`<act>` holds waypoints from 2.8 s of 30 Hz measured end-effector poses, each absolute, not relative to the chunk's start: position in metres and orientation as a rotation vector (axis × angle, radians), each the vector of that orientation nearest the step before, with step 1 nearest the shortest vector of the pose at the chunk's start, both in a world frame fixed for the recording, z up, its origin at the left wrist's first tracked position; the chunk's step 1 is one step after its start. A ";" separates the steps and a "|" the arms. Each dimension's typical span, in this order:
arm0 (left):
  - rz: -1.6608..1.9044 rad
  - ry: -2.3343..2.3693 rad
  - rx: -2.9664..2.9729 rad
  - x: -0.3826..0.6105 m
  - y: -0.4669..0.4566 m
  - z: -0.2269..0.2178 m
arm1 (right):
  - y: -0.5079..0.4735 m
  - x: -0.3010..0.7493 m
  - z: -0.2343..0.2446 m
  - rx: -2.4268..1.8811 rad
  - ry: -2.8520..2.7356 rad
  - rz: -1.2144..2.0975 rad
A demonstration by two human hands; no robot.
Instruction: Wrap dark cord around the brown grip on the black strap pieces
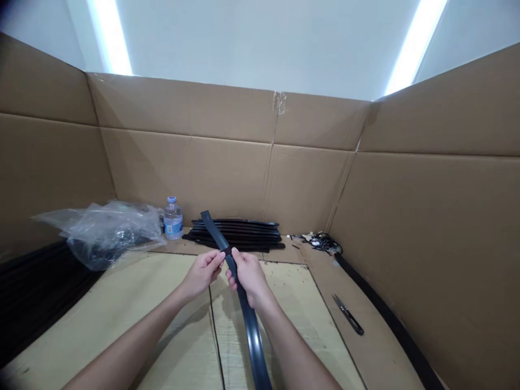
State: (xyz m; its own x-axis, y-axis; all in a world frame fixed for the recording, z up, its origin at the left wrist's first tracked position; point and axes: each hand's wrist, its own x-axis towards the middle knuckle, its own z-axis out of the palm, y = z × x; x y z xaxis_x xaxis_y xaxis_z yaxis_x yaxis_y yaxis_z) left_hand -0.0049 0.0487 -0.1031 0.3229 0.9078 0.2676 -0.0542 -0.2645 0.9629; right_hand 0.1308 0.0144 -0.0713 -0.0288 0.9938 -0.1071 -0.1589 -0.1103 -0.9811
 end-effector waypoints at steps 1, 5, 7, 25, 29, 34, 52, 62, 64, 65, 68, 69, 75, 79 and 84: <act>1.141 0.809 1.516 -0.004 0.045 -0.105 | 0.012 0.130 -0.073 -1.151 -1.048 1.379; 1.115 0.789 1.386 -0.005 0.023 -0.109 | -0.006 0.133 -0.081 -1.010 -1.026 1.516; 1.083 0.773 1.326 -0.009 0.009 -0.111 | -0.020 0.137 -0.084 -0.941 -0.972 1.641; 0.696 0.617 1.138 -0.040 -0.034 -0.149 | -0.077 0.136 -0.129 -1.046 -0.948 1.952; 0.677 0.578 1.130 -0.045 -0.031 -0.149 | -0.081 0.134 -0.133 -0.982 -0.988 2.044; 0.722 0.592 1.119 -0.046 -0.029 -0.149 | -0.081 0.135 -0.130 -0.888 -0.963 2.069; 0.814 0.760 1.132 -0.038 -0.029 -0.154 | -0.079 0.130 -0.134 -0.998 -0.754 1.913; 0.779 0.702 0.963 -0.043 -0.025 -0.154 | -0.077 0.131 -0.131 -0.932 -0.680 1.912; 0.799 0.718 0.954 -0.043 -0.023 -0.155 | -0.075 0.133 -0.131 -0.900 -0.670 1.911; 0.801 0.719 0.954 -0.044 -0.023 -0.156 | -0.074 0.133 -0.131 -0.900 -0.670 1.907; 0.766 0.694 0.959 -0.044 -0.022 -0.159 | -0.076 0.133 -0.132 -0.923 -0.681 1.899; 0.745 0.682 0.960 -0.045 -0.022 -0.159 | -0.077 0.133 -0.132 -0.937 -0.694 1.901; 0.666 0.628 0.964 -0.046 -0.024 -0.157 | -0.084 0.133 -0.131 -1.016 -0.814 1.994; 0.635 0.636 0.989 -0.045 -0.026 -0.155 | -0.087 0.131 -0.131 -1.020 -0.863 2.023; 0.686 0.641 0.990 -0.046 -0.025 -0.155 | -0.086 0.128 -0.131 -0.965 -0.922 1.933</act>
State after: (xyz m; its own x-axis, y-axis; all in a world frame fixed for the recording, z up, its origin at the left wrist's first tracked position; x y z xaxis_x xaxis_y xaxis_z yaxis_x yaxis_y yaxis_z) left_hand -0.0457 -0.0251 -0.1547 0.6232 0.7633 -0.1701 -0.2209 0.3804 0.8980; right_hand 0.1280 -0.0863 -0.1308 -0.4149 0.8605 -0.2957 -0.3116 -0.4397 -0.8423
